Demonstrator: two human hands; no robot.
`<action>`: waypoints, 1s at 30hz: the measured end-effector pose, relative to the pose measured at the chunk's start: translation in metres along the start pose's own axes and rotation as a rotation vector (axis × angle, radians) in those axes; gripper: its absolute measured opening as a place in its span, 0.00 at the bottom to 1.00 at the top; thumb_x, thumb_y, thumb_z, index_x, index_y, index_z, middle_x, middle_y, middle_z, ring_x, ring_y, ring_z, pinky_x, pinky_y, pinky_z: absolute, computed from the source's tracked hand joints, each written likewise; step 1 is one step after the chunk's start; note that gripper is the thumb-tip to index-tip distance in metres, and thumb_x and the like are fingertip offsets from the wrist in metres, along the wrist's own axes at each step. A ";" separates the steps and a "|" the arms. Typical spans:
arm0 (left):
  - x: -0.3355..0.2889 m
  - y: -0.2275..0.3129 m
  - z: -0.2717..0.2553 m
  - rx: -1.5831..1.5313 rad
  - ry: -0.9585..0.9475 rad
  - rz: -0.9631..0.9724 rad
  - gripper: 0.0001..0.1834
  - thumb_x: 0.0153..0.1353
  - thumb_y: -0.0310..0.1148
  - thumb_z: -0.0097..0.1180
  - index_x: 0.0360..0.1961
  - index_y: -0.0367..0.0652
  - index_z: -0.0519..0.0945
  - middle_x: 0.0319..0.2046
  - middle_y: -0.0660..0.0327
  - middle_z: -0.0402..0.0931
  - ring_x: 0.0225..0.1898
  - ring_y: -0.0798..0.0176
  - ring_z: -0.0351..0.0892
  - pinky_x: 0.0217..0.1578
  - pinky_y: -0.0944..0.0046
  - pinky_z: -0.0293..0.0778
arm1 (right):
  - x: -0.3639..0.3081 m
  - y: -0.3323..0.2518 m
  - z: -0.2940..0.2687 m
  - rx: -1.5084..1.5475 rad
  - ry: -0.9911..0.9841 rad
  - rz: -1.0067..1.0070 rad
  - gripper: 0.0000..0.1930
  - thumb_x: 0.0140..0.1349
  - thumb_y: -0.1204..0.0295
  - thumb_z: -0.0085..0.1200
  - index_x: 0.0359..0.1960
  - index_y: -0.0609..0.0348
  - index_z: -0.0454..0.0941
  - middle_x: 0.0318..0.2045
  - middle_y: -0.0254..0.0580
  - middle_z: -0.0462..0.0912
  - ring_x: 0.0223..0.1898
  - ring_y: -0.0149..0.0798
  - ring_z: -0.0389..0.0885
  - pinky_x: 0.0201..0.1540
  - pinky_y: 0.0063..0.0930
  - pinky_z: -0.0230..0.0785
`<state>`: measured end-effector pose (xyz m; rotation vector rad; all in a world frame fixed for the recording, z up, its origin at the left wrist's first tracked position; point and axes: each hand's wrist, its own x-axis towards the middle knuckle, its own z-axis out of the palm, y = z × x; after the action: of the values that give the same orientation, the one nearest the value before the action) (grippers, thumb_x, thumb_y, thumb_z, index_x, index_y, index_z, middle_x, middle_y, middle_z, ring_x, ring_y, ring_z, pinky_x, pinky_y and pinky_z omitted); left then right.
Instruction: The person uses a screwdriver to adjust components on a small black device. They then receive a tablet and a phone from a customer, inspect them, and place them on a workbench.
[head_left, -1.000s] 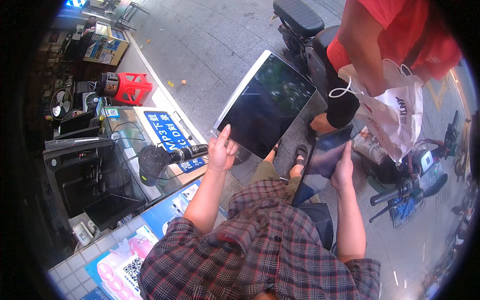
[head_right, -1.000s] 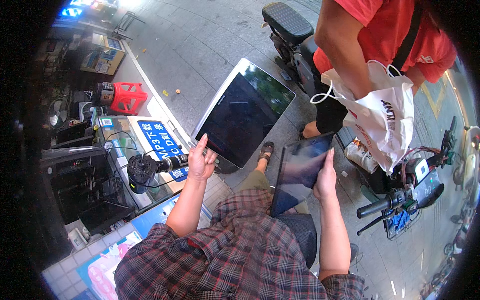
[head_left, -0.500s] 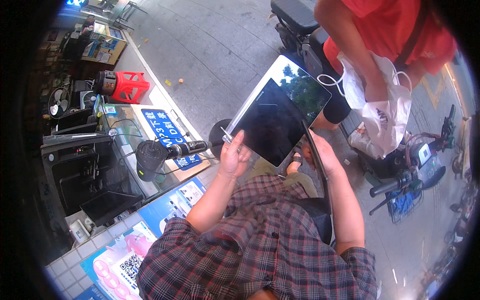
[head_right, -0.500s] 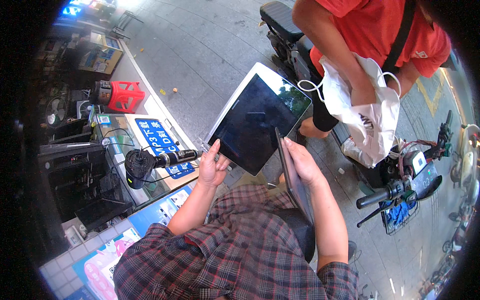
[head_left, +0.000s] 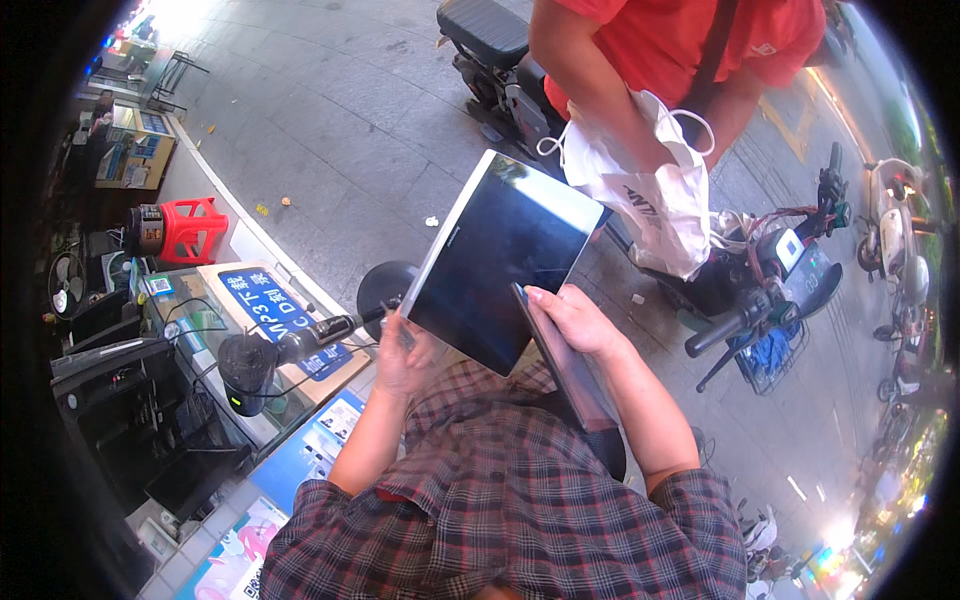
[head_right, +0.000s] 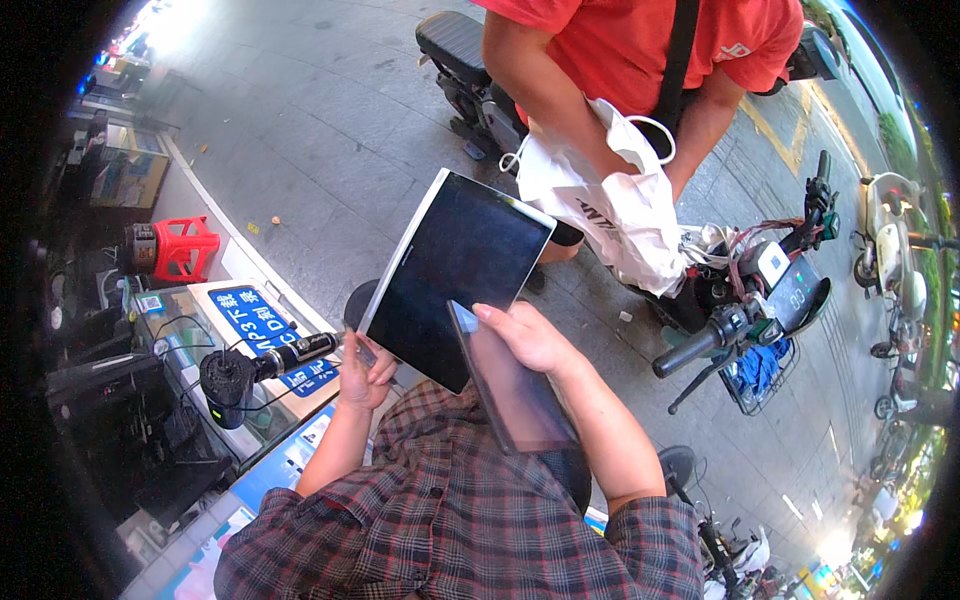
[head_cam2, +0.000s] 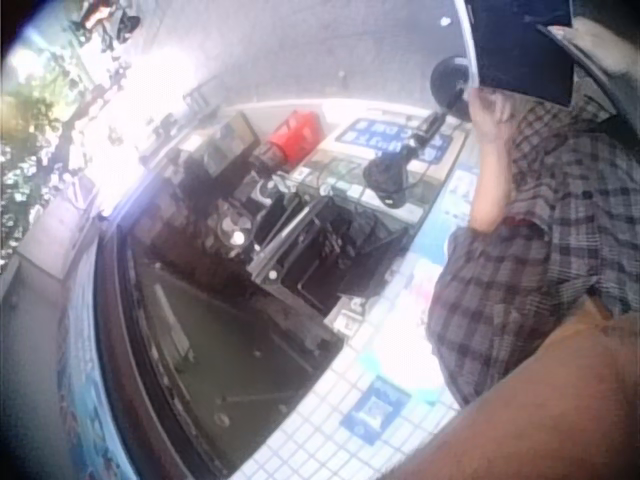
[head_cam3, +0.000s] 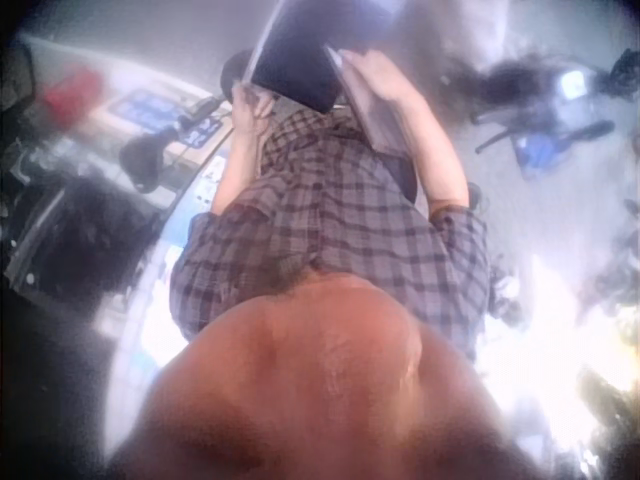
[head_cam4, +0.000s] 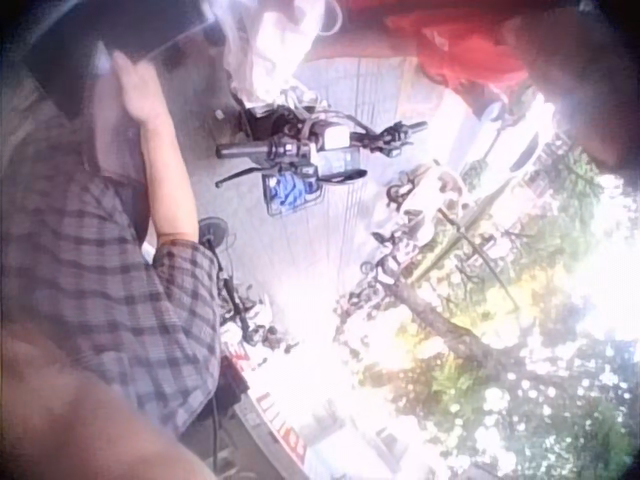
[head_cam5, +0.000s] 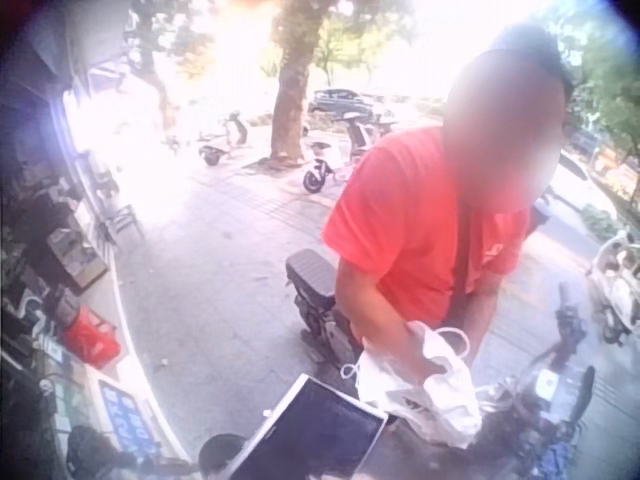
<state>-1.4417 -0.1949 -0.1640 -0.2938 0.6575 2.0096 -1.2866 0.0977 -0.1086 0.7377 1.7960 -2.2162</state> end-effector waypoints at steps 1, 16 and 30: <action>0.002 0.011 0.032 0.167 0.039 -0.001 0.37 0.77 0.63 0.43 0.70 0.42 0.71 0.55 0.55 0.83 0.14 0.77 0.58 0.15 0.75 0.54 | -0.007 -0.006 -0.002 0.017 0.013 0.023 0.30 0.79 0.48 0.47 0.29 0.65 0.82 0.25 0.29 0.78 0.31 0.26 0.72 0.38 0.26 0.70; 0.082 0.018 0.026 0.413 0.087 -0.361 0.14 0.72 0.39 0.62 0.49 0.40 0.83 0.31 0.68 0.81 0.16 0.83 0.61 0.15 0.80 0.58 | -0.031 -0.028 -0.006 -0.079 -0.133 0.031 0.27 0.80 0.52 0.48 0.29 0.62 0.80 0.23 0.25 0.75 0.29 0.22 0.68 0.35 0.25 0.67; 0.050 -0.005 0.050 0.473 0.118 -0.090 0.06 0.70 0.33 0.65 0.39 0.50 0.78 0.22 0.75 0.71 0.14 0.81 0.59 0.14 0.76 0.52 | -0.009 0.003 -0.036 0.339 0.486 0.204 0.38 0.79 0.38 0.37 0.54 0.64 0.83 0.36 0.37 0.84 0.36 0.28 0.77 0.43 0.23 0.72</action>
<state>-1.4599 -0.1285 -0.1470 -0.1536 1.1463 1.6985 -1.2678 0.1299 -0.1119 1.5683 1.4323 -2.3656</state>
